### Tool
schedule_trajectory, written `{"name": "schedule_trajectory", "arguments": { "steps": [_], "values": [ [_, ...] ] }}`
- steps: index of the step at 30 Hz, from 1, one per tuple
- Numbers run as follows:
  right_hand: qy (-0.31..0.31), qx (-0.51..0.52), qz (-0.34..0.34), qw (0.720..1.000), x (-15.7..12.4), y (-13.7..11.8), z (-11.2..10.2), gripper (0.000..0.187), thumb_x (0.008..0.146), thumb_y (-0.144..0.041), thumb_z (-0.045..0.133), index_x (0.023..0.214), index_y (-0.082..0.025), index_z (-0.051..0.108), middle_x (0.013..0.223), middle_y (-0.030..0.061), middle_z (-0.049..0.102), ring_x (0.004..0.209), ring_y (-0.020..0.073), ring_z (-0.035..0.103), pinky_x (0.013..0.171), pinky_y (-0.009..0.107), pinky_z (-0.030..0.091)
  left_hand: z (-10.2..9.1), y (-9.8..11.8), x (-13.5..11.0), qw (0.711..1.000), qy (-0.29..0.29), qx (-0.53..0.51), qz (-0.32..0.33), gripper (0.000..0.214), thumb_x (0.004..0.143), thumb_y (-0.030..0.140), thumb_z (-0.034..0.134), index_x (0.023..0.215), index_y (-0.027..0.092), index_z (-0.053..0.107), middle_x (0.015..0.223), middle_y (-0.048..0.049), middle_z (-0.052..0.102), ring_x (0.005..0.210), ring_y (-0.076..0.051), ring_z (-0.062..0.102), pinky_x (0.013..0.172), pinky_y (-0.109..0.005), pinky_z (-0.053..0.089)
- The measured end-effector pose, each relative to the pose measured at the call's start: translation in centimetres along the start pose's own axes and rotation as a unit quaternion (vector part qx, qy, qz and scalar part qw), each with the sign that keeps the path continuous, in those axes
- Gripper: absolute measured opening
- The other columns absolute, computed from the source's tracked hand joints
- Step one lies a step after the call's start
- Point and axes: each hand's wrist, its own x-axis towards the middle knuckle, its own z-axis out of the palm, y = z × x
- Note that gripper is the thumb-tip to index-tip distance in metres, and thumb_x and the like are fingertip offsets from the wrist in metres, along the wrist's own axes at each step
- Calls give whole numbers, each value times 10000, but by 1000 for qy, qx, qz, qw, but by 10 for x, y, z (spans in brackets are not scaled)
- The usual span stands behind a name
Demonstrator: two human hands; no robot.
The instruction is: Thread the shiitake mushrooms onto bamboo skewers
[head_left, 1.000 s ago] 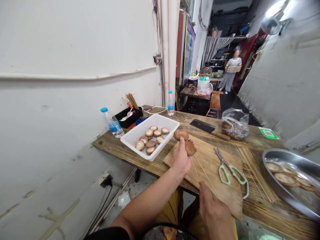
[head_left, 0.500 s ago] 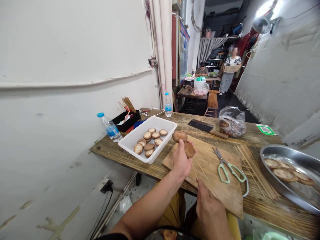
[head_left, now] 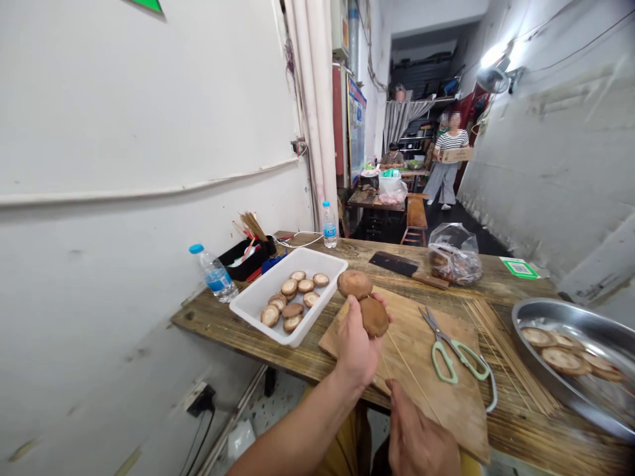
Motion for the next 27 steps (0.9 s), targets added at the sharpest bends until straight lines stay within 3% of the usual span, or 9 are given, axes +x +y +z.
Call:
{"name": "schedule_trajectory", "arguments": {
  "steps": [3, 9, 13, 18, 23, 27],
  "values": [
    [0, 3, -22, 1000, -4, 5, -1, 301, 883, -126, 385, 1073, -87, 615, 768, 97, 735, 508, 115, 657, 470, 153, 490, 3, 2, -6, 1000, -1, -2, 9, 333, 857, 408, 466, 951, 123, 611, 902, -85, 613, 809, -149, 573, 684, -280, 513],
    [26, -5, 37, 999, -9, -1, 2, 302, 894, -157, 377, 1065, -118, 623, 780, 85, 741, 491, 115, 656, 423, 154, 460, 7, 3, -11, 1000, -6, -8, 9, 371, 843, 445, 474, 910, 118, 634, 874, -79, 617, 767, -142, 575, 677, -263, 502],
    [34, 2, 39, 999, -9, -3, 0, 300, 903, -192, 377, 1039, -132, 638, 765, 82, 741, 471, 115, 649, 404, 161, 450, 7, 2, -13, 1000, -10, -21, 3, 359, 845, 433, 478, 907, 117, 636, 869, -79, 613, 786, -144, 576, 665, -251, 497],
    [-9, -18, 8, 1000, -2, 2, -9, 328, 919, -166, 316, 964, -94, 632, 739, 87, 739, 397, 107, 620, 351, 174, 428, 3, -2, -15, 999, 0, -36, -6, 323, 853, 403, 476, 917, 124, 625, 893, -81, 608, 823, -145, 568, 680, -254, 495],
    [-35, -21, -65, 997, 1, 12, -15, 313, 899, -114, 311, 986, -64, 608, 728, 81, 736, 414, 85, 630, 350, 136, 433, 2, -6, -17, 999, 19, -36, -27, 320, 843, 403, 494, 931, 120, 614, 903, -86, 604, 814, -150, 565, 684, -272, 499],
    [-36, -25, -61, 997, -2, 13, -15, 303, 886, -110, 326, 1008, -48, 596, 738, 90, 736, 430, 99, 638, 336, 148, 442, 2, -11, -21, 999, 11, -37, -32, 312, 839, 404, 502, 917, 126, 620, 892, -74, 605, 802, -143, 564, 695, -273, 497]
  ]
}}
